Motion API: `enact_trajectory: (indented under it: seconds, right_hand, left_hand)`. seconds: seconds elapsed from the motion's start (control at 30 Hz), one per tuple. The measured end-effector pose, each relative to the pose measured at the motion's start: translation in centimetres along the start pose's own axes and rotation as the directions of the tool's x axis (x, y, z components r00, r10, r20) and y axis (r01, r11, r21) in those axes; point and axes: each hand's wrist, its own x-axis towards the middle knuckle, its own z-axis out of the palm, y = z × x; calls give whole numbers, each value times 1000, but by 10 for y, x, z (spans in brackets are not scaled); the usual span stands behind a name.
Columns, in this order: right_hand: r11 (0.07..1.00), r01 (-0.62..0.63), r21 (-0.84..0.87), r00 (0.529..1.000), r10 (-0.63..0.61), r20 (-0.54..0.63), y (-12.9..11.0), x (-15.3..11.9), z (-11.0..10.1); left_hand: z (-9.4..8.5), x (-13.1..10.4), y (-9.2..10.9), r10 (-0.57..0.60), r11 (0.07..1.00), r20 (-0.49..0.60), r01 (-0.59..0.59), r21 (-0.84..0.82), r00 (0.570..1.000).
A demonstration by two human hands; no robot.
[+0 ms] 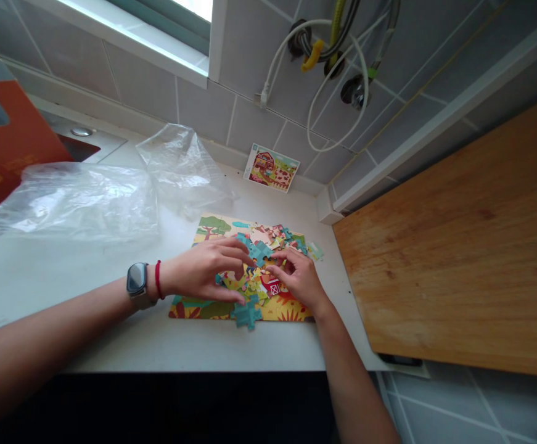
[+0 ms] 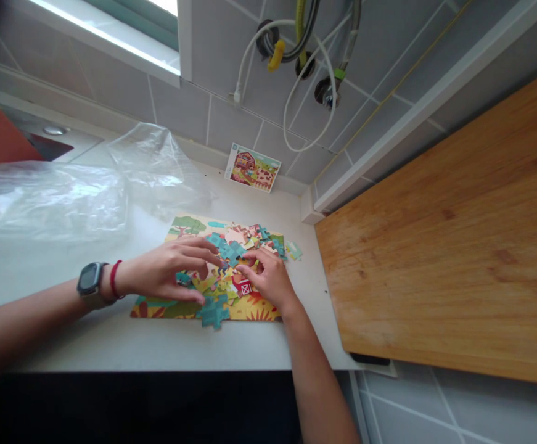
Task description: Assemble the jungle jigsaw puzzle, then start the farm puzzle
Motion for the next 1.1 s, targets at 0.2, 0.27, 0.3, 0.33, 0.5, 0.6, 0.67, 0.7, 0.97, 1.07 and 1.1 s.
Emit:
enact_trajectory:
  seconds: [0.2, 0.27, 0.3, 0.33, 0.5, 0.6, 0.67, 0.7, 0.97, 1.07, 1.1]
  right_hand:
    - [994, 77, -73, 997, -76, 17, 1, 1, 5]
    - [987, 104, -122, 994, -106, -8, 1, 1, 6]
    - [982, 117, -149, 993, -120, -12, 1, 2, 7]
    - [976, 123, -177, 992, -129, -18, 1, 1, 8]
    - [942, 68, -328, 995, -89, -49, -1, 1, 19]
    - [936, 36, -350, 994, -71, -87, -2, 2, 25]
    - [938, 22, -345, 993, -59, -97, -2, 5, 28]
    - [941, 15, -338, 994, -51, -100, -3, 7, 28]
    - [991, -12, -131, 998, 4, -67, -2, 46, 15]
    - [997, -1, 78, 994, 9, -109, 9, 50, 11]
    - [984, -25, 174, 990, 48, -129, 12, 48, 11]
  left_hand:
    - [20, 0, 6, -14, 996, 85, 7, 89, 996]
    - [27, 0, 14, -28, 988, 117, 9, 155, 993]
    - [30, 1, 17, -27, 983, 126, 3, 184, 992]
    - [32, 1, 20, -30, 978, 131, 2, 211, 991]
    - [37, -1, 24, -83, 951, 217, 12, 308, 973]
    - [38, -2, 25, -103, 941, 262, 8, 339, 960]
    - [36, 0, 26, -92, 931, 275, -15, 364, 957]
    - [35, 1, 28, -76, 926, 282, -37, 376, 956]
    - [22, 4, 23, -42, 953, 71, 19, 303, 997]
    - [13, 0, 5, -305, 917, -221, 349, 195, 926]
    - [9, -1, -2, -405, 880, -274, 453, 141, 872]
